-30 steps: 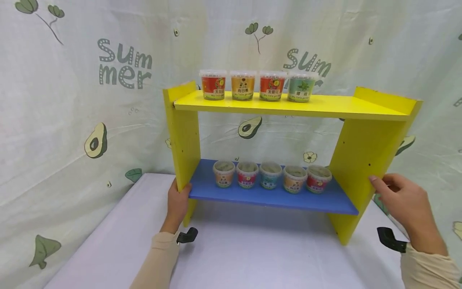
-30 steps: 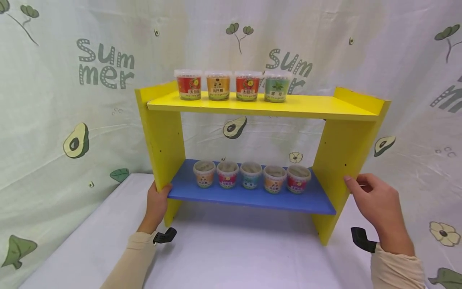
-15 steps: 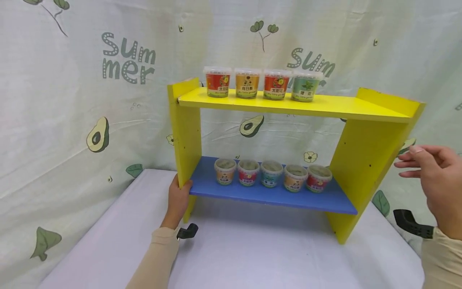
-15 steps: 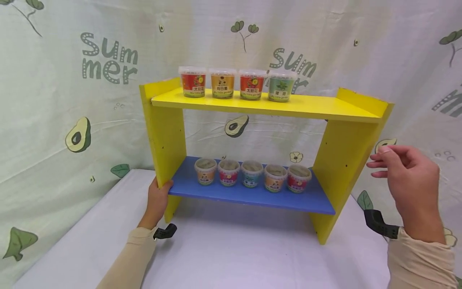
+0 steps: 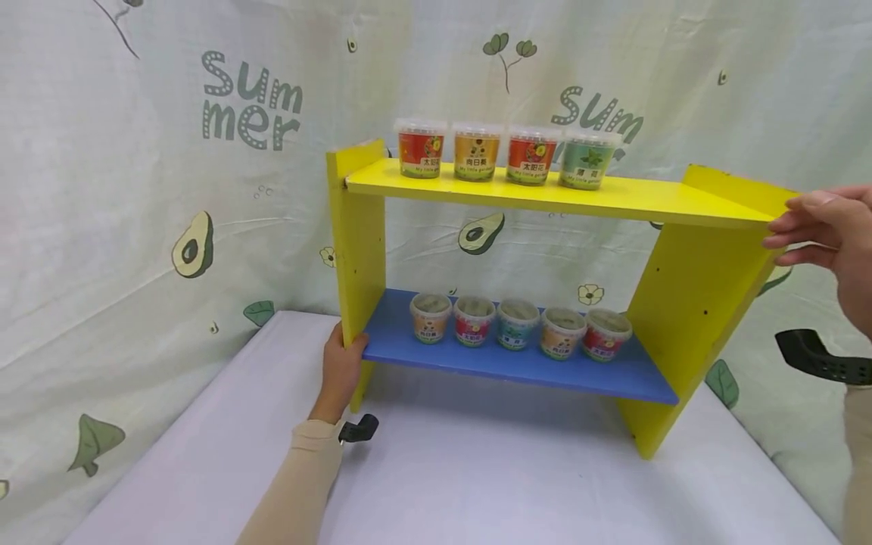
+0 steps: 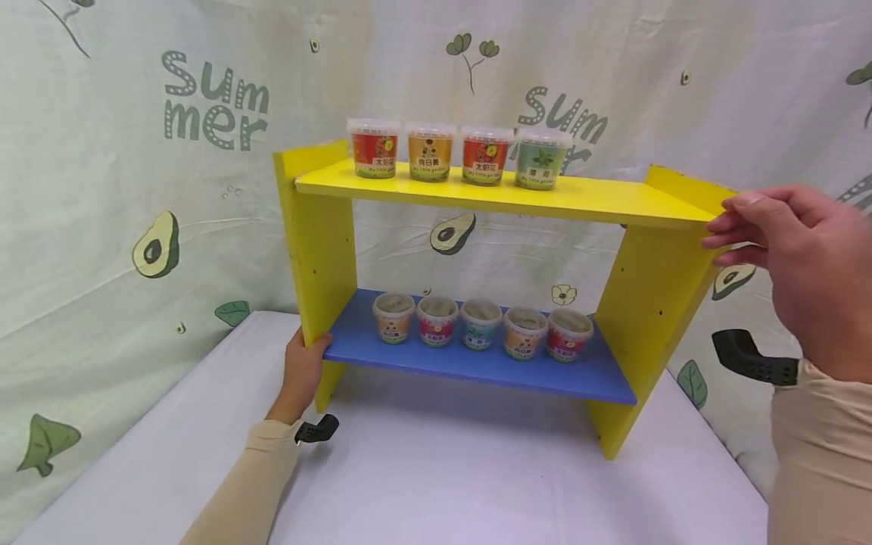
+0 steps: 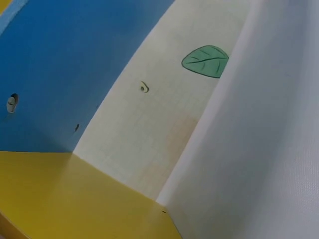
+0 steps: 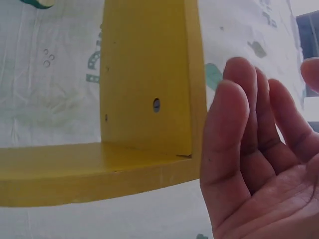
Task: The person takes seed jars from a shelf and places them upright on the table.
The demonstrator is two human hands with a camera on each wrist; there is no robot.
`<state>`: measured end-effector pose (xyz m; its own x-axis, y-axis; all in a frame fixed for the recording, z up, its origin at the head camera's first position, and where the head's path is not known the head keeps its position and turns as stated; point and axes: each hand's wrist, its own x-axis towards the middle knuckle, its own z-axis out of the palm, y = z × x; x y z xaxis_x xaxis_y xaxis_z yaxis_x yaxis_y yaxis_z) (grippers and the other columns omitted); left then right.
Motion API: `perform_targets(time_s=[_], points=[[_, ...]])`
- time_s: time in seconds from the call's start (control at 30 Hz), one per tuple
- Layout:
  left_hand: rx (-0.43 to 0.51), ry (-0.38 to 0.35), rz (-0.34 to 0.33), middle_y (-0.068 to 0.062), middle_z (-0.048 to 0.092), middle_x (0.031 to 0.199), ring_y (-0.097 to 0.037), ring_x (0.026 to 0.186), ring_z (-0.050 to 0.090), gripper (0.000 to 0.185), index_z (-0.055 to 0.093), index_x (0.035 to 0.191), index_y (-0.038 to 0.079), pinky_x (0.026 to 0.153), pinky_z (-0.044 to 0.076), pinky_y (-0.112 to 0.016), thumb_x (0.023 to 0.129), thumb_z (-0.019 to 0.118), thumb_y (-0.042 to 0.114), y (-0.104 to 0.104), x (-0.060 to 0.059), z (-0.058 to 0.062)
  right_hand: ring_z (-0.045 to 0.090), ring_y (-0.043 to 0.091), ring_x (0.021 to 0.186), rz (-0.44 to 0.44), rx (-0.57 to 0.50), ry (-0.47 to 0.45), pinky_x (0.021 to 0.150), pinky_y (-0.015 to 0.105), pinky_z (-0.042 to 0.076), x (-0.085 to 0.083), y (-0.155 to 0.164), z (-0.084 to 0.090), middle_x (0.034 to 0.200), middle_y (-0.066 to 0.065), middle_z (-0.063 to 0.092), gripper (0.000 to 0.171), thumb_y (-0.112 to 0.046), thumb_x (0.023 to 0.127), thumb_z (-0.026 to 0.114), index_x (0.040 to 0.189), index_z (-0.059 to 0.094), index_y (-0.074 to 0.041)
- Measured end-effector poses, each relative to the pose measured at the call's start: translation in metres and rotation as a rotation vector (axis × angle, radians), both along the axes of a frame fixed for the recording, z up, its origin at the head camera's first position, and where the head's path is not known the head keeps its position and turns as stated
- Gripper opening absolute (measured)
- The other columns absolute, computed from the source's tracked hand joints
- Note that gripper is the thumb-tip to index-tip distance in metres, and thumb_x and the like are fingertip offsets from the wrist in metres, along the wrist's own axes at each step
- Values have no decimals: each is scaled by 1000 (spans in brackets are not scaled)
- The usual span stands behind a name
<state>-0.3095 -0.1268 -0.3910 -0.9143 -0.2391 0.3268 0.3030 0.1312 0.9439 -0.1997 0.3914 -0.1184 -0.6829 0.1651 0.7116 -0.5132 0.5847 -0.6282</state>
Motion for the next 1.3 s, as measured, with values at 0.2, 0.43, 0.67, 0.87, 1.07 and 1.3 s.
perform_targets(time_s=[0.2, 0.43, 0.67, 0.87, 1.07, 1.3], points=[[6, 3, 2, -16, 54, 128, -33, 108, 51, 46, 44, 142, 4, 98, 40, -50, 100, 52, 22, 1, 0, 3, 66, 7, 81, 257, 4, -176, 71, 12, 49, -18, 12, 31, 101, -5, 67, 17, -21, 107, 45, 113, 58, -11], [20, 5, 6, -17, 53, 130, -34, 111, 52, 48, 43, 144, 4, 102, 39, -51, 100, 52, 22, 1, -1, 9, 67, 10, 90, 393, 22, -324, 74, 17, 52, -43, 11, 71, 110, -3, 65, 21, -23, 107, 44, 121, 58, -14], [42, 35, 8, -18, 54, 128, -34, 108, 51, 48, 46, 142, 2, 100, 38, -50, 98, 53, 21, 2, -5, 11, 67, 20, 98, 550, -148, -539, 77, 28, 56, -57, 4, 96, 118, 2, 64, 23, -17, 106, 47, 126, 58, -15], [35, 21, -2, -16, 53, 126, -32, 108, 50, 47, 44, 143, 4, 100, 38, -49, 101, 52, 24, 1, -6, 6, 64, 25, 109, 666, -244, -720, 82, 37, 56, -75, -9, 104, 127, 5, 60, 29, -23, 108, 42, 134, 53, -17], [33, 13, 13, -17, 55, 123, -32, 105, 51, 45, 47, 140, 2, 97, 39, -47, 100, 53, 23, 1, 2, -1, 57, 18, 120, 582, -8, -771, 89, 39, 54, -91, -28, 106, 138, 1, 44, 41, -33, 107, 43, 145, 34, -21], [22, 35, 13, -19, 57, 121, -32, 102, 52, 45, 49, 139, 1, 93, 39, -44, 98, 54, 18, 4, 8, -1, 53, 19, 124, 566, 126, -836, 93, 44, 51, -93, -48, 113, 139, 1, 44, 54, -42, 106, 40, 153, 22, -22]])
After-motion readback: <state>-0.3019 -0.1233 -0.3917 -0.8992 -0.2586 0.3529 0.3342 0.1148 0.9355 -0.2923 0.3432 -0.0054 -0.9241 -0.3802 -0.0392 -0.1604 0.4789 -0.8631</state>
